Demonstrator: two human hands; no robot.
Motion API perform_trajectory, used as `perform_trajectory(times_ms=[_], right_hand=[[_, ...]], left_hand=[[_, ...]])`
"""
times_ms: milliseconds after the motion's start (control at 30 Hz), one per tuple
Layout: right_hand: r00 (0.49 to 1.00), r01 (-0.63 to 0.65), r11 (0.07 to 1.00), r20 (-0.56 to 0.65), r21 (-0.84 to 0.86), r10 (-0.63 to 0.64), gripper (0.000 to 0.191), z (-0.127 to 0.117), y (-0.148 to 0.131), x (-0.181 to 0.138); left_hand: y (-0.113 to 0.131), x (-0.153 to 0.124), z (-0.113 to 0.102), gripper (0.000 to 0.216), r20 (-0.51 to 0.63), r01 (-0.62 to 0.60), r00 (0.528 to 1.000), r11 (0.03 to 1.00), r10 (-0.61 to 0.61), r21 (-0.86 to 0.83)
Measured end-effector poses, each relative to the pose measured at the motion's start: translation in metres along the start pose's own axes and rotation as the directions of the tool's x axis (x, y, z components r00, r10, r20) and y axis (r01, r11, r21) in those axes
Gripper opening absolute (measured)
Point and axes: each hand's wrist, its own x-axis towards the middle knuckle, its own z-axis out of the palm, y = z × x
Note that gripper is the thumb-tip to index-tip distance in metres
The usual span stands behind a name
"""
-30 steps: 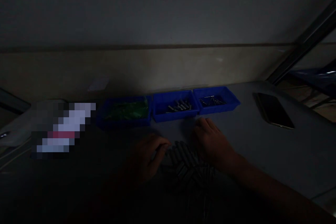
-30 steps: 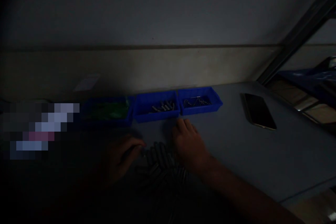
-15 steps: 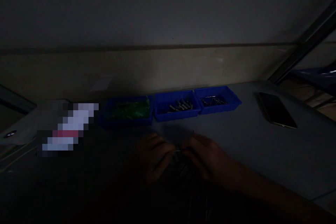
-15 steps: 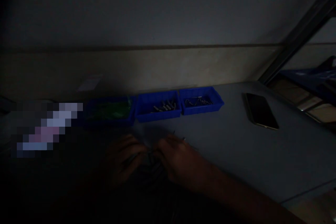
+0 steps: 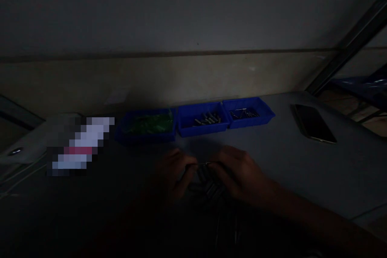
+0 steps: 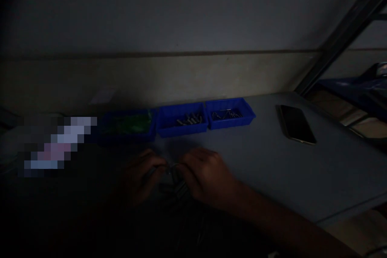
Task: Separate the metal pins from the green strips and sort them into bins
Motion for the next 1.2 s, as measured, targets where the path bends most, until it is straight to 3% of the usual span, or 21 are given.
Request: perform_trajectory(times_ms=[200, 400, 567, 667, 733, 833, 867, 900, 967, 1000, 1067, 1100, 1200], right_hand=[[1.0, -0.007, 1.0, -0.026, 0.024, 0.008, 0.015, -0.001, -0.001, 0.0], [0.996, 0.062, 0.998, -0.06, -0.007, -0.062, 0.017, -0.004, 0.0, 0.001], [0.98, 0.062, 0.995, -0.186, -0.076, -0.076, 0.018, -0.011, 0.013, 0.004], [0.925, -0.055, 0.984, -0.38, -0.168, -0.013, 0.018, -0.023, 0.031, 0.009], [0.849, -0.224, 0.949, -0.522, -0.22, 0.079, 0.019, -0.032, 0.045, 0.012], [0.766, -0.411, 0.872, -0.619, -0.266, 0.172, 0.029, -0.042, 0.057, 0.013], [0.779, -0.411, 0.871, -0.6, -0.27, 0.182, 0.031, -0.043, 0.058, 0.012], [0.824, -0.37, 0.889, -0.536, -0.269, 0.18, 0.03, -0.044, 0.058, 0.011], [0.955, -0.194, 0.951, -0.27, -0.242, 0.126, 0.023, -0.041, 0.054, 0.009], [0.992, -0.098, 0.972, -0.101, -0.211, 0.078, 0.022, -0.038, 0.052, 0.007], [0.984, 0.017, 0.989, 0.177, -0.147, 0.009, 0.024, -0.031, 0.05, 0.005], [0.967, 0.031, 0.991, 0.254, -0.128, 0.003, 0.024, -0.027, 0.05, 0.003], [0.951, -0.007, 0.995, 0.306, -0.098, 0.037, 0.016, -0.017, 0.053, 0.002]], left_hand=[[0.001, 0.0, -0.001, 0.018, 0.012, 0.011, 1.0, 1.0, -0.011, -0.015], [0.0, -0.002, 0.001, 0.02, 0.058, 0.007, 0.998, 0.999, -0.005, -0.031], [-0.001, -0.001, 0.001, 0.017, 0.09, 0.029, 0.996, 0.998, -0.024, -0.049], [-0.001, -0.001, 0.002, 0.014, 0.092, 0.041, 0.995, 0.997, -0.035, -0.06], [-0.001, -0.002, 0.003, 0.014, 0.095, 0.052, 0.994, 0.998, -0.048, -0.047], [-0.002, -0.002, 0.004, 0.015, 0.095, 0.063, 0.994, 0.998, -0.059, -0.03], [-0.003, -0.002, 0.004, 0.015, 0.095, 0.059, 0.994, 0.998, -0.056, -0.03], [-0.003, -0.002, 0.005, 0.015, 0.094, 0.056, 0.994, 0.998, -0.053, -0.029], [-0.003, -0.002, 0.005, 0.016, 0.091, 0.048, 0.995, 0.998, -0.046, -0.027], [-0.003, -0.002, 0.005, 0.016, 0.087, 0.046, 0.995, 0.999, -0.044, -0.024], [-0.002, -0.001, 0.004, 0.016, 0.081, 0.048, 0.996, 0.999, -0.046, -0.022], [-0.002, -0.001, 0.004, 0.017, 0.082, 0.05, 0.995, 0.998, -0.047, -0.025], [0.001, -0.001, 0.003, 0.017, 0.079, 0.045, 0.996, 0.998, -0.042, -0.046]])
